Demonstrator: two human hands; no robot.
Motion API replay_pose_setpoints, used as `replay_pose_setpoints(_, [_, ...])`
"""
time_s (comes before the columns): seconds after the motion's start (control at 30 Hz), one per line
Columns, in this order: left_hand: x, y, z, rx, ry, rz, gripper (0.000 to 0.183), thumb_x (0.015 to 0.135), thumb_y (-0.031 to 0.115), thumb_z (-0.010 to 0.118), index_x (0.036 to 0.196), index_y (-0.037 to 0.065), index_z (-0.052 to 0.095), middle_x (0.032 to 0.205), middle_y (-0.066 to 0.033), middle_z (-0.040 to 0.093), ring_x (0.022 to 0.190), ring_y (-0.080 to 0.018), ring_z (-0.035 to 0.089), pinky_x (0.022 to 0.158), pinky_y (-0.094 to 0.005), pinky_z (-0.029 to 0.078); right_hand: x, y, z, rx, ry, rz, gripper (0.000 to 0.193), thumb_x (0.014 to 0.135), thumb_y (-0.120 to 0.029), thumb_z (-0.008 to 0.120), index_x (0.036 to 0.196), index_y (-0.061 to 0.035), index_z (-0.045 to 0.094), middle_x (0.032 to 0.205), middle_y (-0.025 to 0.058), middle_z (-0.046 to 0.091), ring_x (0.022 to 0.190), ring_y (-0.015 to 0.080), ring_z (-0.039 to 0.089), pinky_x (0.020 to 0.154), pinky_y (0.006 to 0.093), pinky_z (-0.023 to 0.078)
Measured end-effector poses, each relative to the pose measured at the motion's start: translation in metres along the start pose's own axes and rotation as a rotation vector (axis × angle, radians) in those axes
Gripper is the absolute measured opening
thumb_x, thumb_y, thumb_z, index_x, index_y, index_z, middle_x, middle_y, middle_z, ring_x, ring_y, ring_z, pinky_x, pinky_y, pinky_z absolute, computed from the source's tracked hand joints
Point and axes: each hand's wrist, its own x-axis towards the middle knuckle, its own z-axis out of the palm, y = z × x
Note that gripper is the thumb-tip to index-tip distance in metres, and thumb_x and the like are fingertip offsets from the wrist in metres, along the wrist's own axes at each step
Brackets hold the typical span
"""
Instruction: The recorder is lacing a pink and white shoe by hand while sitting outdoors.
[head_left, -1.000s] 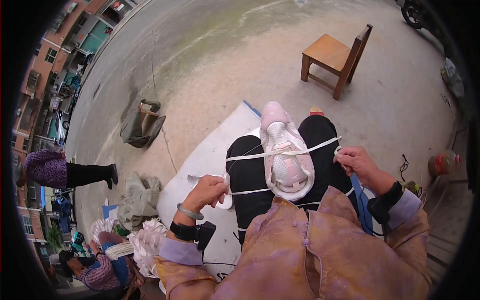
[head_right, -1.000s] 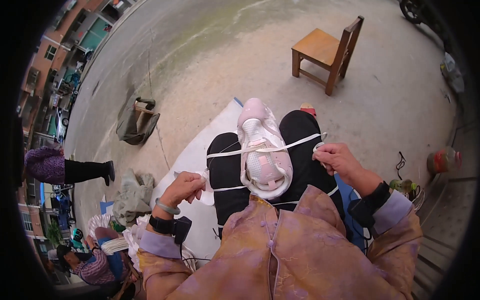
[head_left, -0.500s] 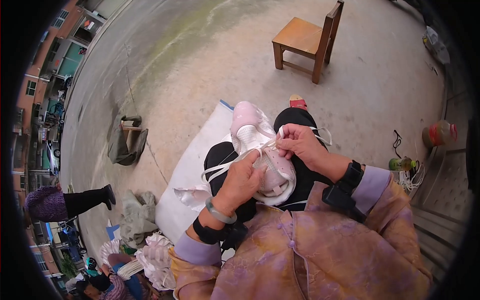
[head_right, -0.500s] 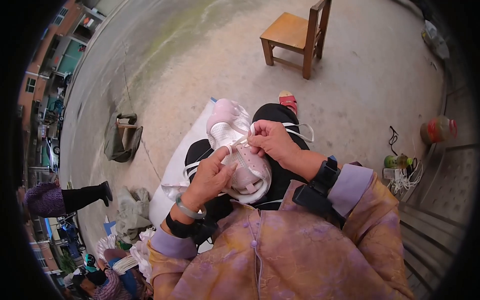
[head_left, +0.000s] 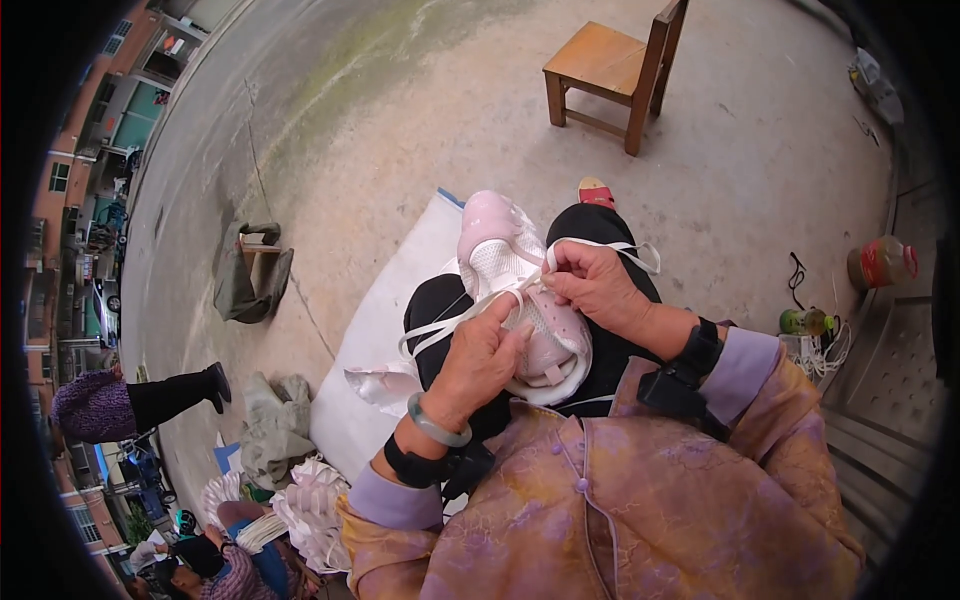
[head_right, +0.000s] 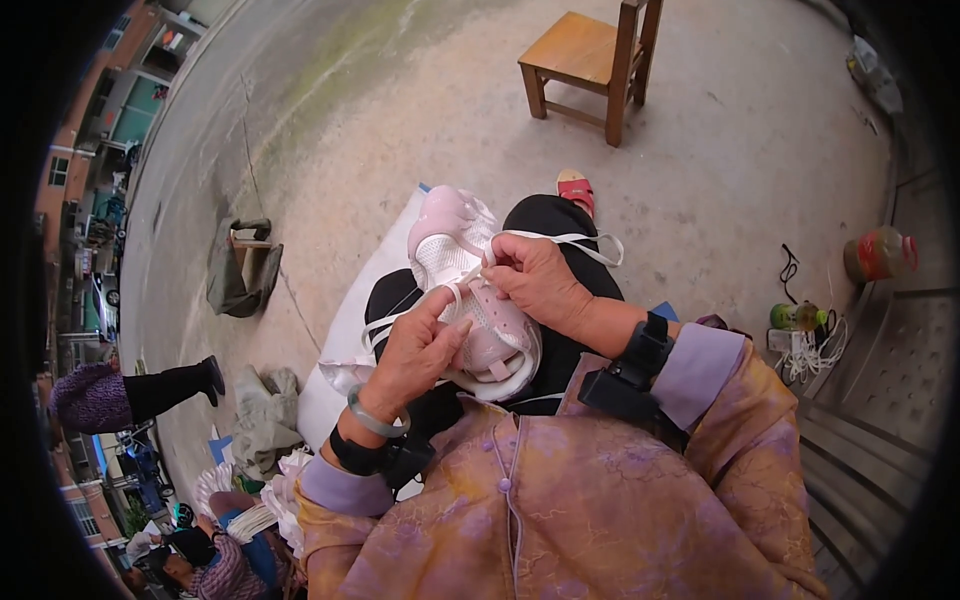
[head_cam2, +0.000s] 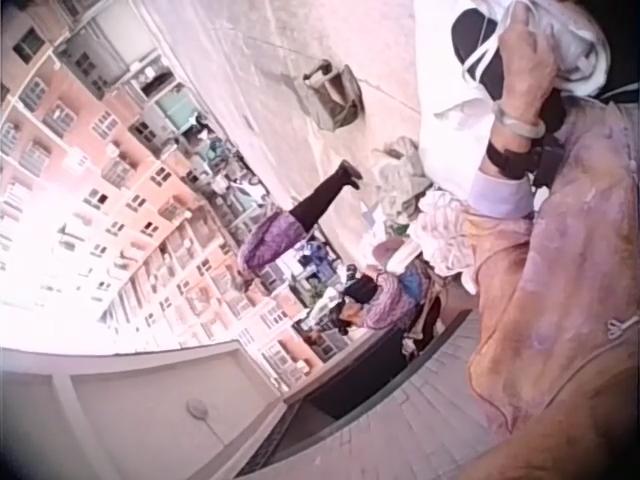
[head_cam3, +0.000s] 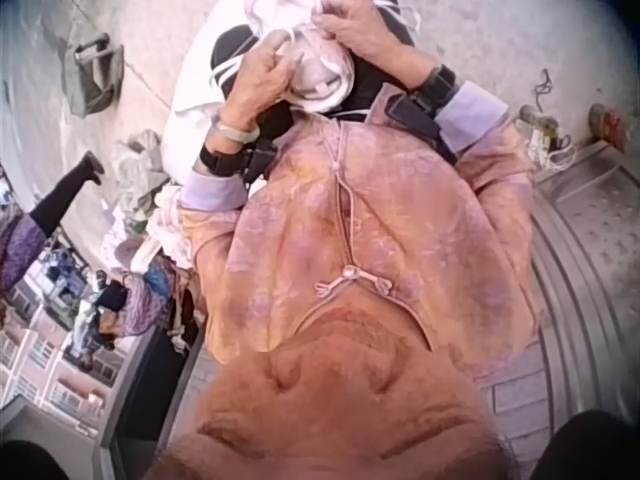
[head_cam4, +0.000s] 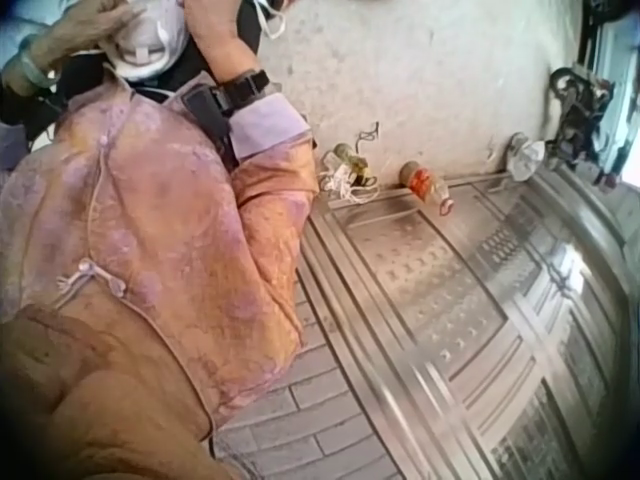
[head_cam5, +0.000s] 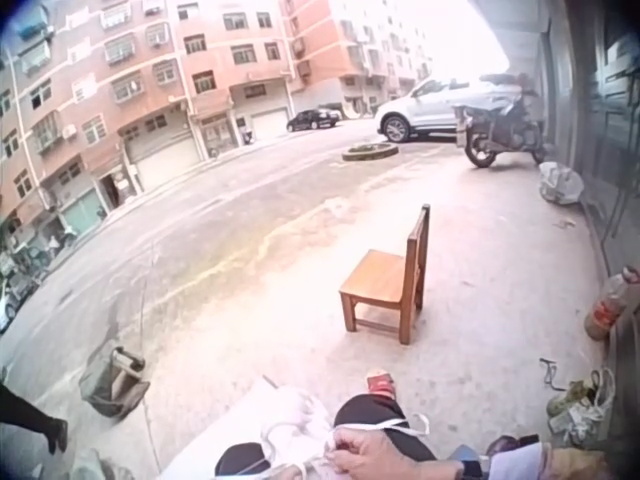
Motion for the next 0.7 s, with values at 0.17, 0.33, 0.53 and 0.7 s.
replay_pose_setpoints(0.17, [-0.009,0.002,-0.007,-0.130,0.005,-0.118,0.021,0.092,0.015,0.052,0.107,0.002,0.054,0.062,-0.0010,0.056,0.049,-0.0064,0.051,0.046,-0.0191,0.040,-0.002,-0.003,0.007,-0.511,0.069,-0.478,0.008,0.077,-0.003,0.061,0.083,-0.0002,0.056,0.070,0.0062,0.053,0.060,0.0134,0.050,0.056,0.0259,0.041])
replay_pose_setpoints(0.33, [-0.031,-0.018,-0.034,-0.498,0.502,0.127,0.018,0.092,0.016,0.055,0.085,0.001,0.061,0.075,-0.0031,0.062,0.066,-0.0085,0.057,0.064,-0.0228,0.046,-0.007,-0.005,0.008,-0.410,0.098,-0.165,0.013,0.075,-0.009,0.065,0.077,-0.0010,0.055,0.066,0.0094,0.053,0.059,0.0187,0.052,0.055,0.0303,0.042])
replay_pose_setpoints(0.53, [-0.045,-0.055,-0.058,-0.668,0.789,0.072,0.020,0.089,0.021,0.060,0.086,0.001,0.064,0.063,0.0024,0.052,0.058,-0.0045,0.045,0.054,-0.0184,0.037,-0.011,-0.007,0.000,-0.461,0.090,-0.076,0.025,0.078,-0.018,0.072,0.072,-0.0023,0.054,0.059,-0.0027,0.047,0.054,0.0040,0.041,0.047,0.0209,0.035])
replay_pose_setpoints(0.7, [-0.025,-0.052,-0.025,-0.646,0.618,0.027,0.022,0.090,0.024,0.060,0.086,0.003,0.063,0.061,0.0037,0.050,0.052,-0.0032,0.042,0.046,-0.0172,0.031,-0.020,-0.016,0.003,-0.519,0.066,-0.104,0.020,0.077,-0.016,0.069,0.071,-0.0036,0.054,0.054,0.0044,0.051,0.048,0.0099,0.049,0.047,0.0252,0.040])
